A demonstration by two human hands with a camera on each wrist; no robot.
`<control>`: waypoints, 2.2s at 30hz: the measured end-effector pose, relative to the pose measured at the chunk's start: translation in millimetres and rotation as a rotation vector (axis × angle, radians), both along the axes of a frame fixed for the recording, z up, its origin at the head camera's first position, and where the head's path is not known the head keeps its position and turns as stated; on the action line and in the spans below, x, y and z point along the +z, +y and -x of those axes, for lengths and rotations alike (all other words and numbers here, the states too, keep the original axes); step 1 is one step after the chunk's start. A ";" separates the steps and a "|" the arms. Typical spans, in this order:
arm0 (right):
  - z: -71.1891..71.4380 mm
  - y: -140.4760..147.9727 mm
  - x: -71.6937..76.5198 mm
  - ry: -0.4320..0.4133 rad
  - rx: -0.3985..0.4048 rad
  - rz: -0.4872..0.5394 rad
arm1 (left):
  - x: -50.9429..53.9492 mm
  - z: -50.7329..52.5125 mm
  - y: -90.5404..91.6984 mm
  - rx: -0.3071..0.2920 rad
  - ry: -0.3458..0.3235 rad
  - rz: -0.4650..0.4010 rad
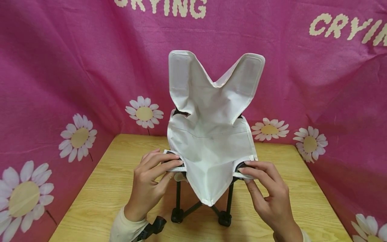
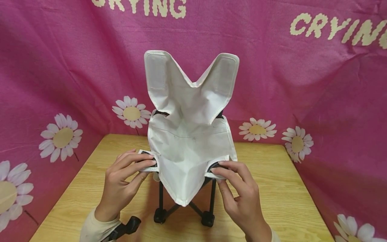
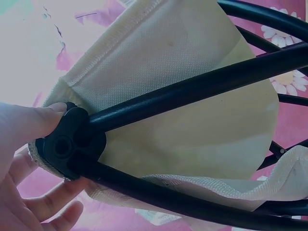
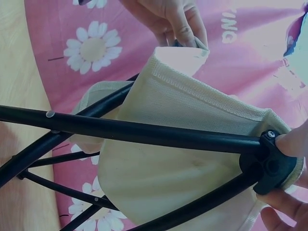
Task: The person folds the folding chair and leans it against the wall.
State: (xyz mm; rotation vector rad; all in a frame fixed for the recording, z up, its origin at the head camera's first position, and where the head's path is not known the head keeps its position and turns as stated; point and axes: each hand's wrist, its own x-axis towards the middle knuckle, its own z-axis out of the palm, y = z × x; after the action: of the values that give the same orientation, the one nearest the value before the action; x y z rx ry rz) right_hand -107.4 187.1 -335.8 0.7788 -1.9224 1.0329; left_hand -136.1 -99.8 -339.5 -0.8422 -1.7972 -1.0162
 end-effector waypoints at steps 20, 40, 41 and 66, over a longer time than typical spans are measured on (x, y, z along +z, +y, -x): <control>0.0 -6.9 6.2 -0.004 0.037 0.010 | 4.0 0.0 1.8 0.008 -0.021 -0.006; 0.6 -14.0 12.1 0.017 0.068 0.020 | 6.8 1.8 0.6 -0.053 -0.067 -0.025; 1.4 -13.7 11.1 0.017 0.068 0.020 | 7.0 1.8 0.6 -0.054 -0.066 -0.025; 4.9 -14.6 8.9 0.019 0.073 0.037 | 11.2 3.4 7.6 -0.044 -0.005 -0.022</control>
State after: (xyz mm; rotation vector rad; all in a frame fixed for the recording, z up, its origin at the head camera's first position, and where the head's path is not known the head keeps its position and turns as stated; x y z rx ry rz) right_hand -112.3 172.5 -326.9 0.8406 -1.8656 1.0976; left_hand -139.6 -92.2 -328.3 -0.8697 -1.7754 -1.0656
